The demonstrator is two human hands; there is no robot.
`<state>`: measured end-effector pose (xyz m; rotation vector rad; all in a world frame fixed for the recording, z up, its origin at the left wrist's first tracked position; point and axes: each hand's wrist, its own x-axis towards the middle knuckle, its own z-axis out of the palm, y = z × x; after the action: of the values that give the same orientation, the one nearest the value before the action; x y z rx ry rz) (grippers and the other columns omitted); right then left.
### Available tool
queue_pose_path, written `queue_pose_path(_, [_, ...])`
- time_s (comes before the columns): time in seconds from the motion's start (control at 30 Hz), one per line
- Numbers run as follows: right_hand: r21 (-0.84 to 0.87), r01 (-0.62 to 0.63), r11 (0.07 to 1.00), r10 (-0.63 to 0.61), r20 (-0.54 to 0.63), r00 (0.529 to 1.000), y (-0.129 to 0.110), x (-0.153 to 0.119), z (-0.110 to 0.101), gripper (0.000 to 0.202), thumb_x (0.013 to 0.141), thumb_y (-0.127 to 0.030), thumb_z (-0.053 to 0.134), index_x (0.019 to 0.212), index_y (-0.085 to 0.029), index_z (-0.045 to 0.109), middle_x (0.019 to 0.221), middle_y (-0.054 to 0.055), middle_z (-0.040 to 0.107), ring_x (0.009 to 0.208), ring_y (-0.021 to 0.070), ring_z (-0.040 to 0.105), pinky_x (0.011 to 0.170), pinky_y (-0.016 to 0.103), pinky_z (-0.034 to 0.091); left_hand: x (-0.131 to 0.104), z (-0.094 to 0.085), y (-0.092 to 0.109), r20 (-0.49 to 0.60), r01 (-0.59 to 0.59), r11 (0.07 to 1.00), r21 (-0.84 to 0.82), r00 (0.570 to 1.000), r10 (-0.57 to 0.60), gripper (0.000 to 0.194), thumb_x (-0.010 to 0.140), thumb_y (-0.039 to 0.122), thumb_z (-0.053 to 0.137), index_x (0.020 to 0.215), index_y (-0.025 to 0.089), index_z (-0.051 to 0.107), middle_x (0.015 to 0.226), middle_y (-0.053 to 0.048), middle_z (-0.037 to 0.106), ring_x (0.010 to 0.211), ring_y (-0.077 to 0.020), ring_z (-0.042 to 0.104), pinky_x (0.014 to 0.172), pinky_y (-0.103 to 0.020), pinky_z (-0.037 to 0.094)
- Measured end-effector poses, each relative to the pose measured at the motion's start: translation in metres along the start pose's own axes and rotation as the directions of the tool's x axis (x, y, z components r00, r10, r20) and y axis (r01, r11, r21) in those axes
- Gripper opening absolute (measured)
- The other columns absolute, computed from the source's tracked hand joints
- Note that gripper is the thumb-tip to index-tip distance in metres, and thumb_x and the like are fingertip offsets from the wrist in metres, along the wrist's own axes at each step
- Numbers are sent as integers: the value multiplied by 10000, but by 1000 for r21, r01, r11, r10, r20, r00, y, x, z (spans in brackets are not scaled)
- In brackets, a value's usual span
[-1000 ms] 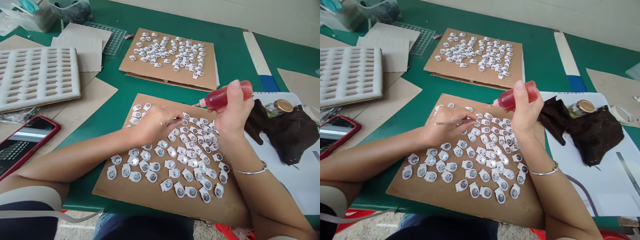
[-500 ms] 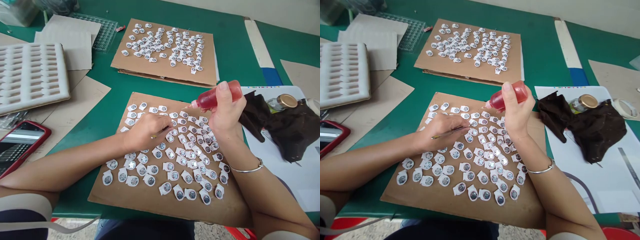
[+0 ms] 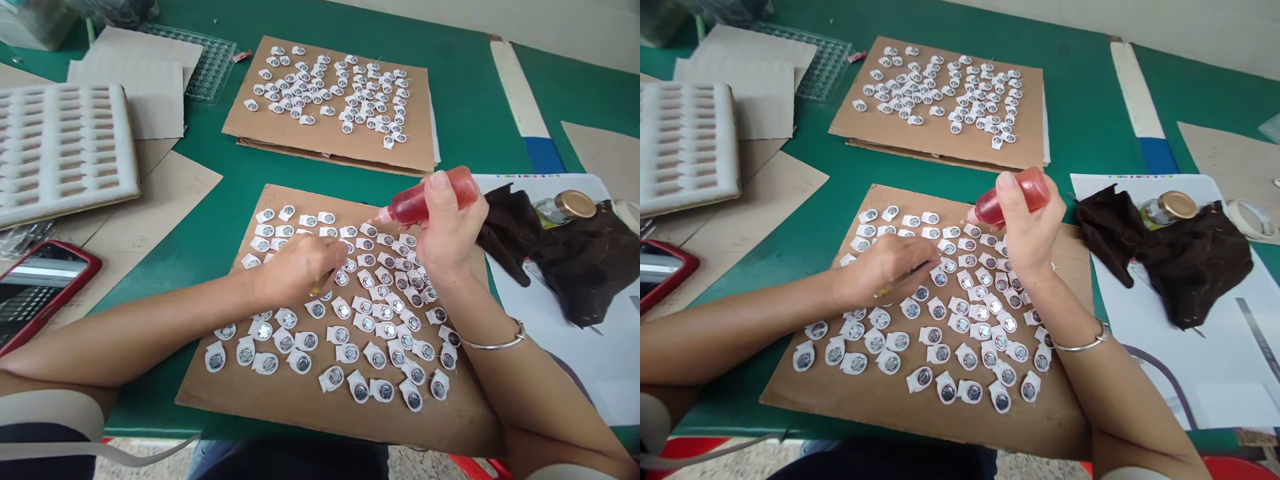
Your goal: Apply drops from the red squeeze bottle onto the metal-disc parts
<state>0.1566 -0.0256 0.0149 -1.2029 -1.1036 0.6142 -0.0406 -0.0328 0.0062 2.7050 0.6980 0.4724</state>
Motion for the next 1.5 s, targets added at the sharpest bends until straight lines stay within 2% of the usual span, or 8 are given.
queue_pose_path(0.17, [-191, 87, 978, -77, 60, 995, 0, -8, 2, 283, 747, -506, 619, 699, -238, 542, 587, -6, 573, 542, 158, 596, 513, 334, 505, 0, 4, 14, 78, -133, 946, 295, 990, 115, 199, 702, -14, 393, 710, 127, 534, 681, -73, 600, 522, -145, 531, 440, -284, 388])
queue_pose_path(0.27, [-280, 143, 949, -114, 118, 986, 0, -12, 2, 269, 729, -510, 635, 722, -249, 567, 656, 10, 603, 616, 164, 601, 578, 349, 507, -2, 8, 20, 83, -182, 909, 376, 983, 162, 210, 678, -33, 402, 684, 139, 523, 650, -73, 586, 546, -165, 547, 443, -291, 404])
queue_pose_path(0.57, [-360, 204, 910, -133, 213, 968, 6, -22, 1, 291, 694, -503, 667, 801, -248, 574, 712, 4, 623, 626, 162, 588, 586, 336, 493, -3, 10, 26, 74, -224, 899, 376, 975, 211, 239, 666, -46, 395, 699, 112, 571, 661, -116, 615, 613, -209, 589, 475, -324, 477])
queue_pose_path(0.97, [-406, 235, 883, -150, 230, 962, 11, -23, 1, 280, 681, -486, 687, 807, -257, 588, 718, 13, 627, 632, 172, 589, 572, 346, 493, -4, 18, 27, 7, -193, 897, 399, 978, 207, 250, 740, -36, 384, 691, 119, 574, 639, -104, 616, 586, -191, 586, 485, -314, 486])
queue_pose_path(1.5, [-413, 256, 874, -174, 226, 958, 12, -23, 1, 292, 692, -490, 677, 805, -239, 581, 721, 15, 623, 646, 161, 587, 577, 332, 494, -3, 15, 27, 18, -203, 893, 402, 977, 213, 257, 725, -43, 363, 680, 123, 553, 629, -101, 606, 561, -189, 575, 474, -314, 483])
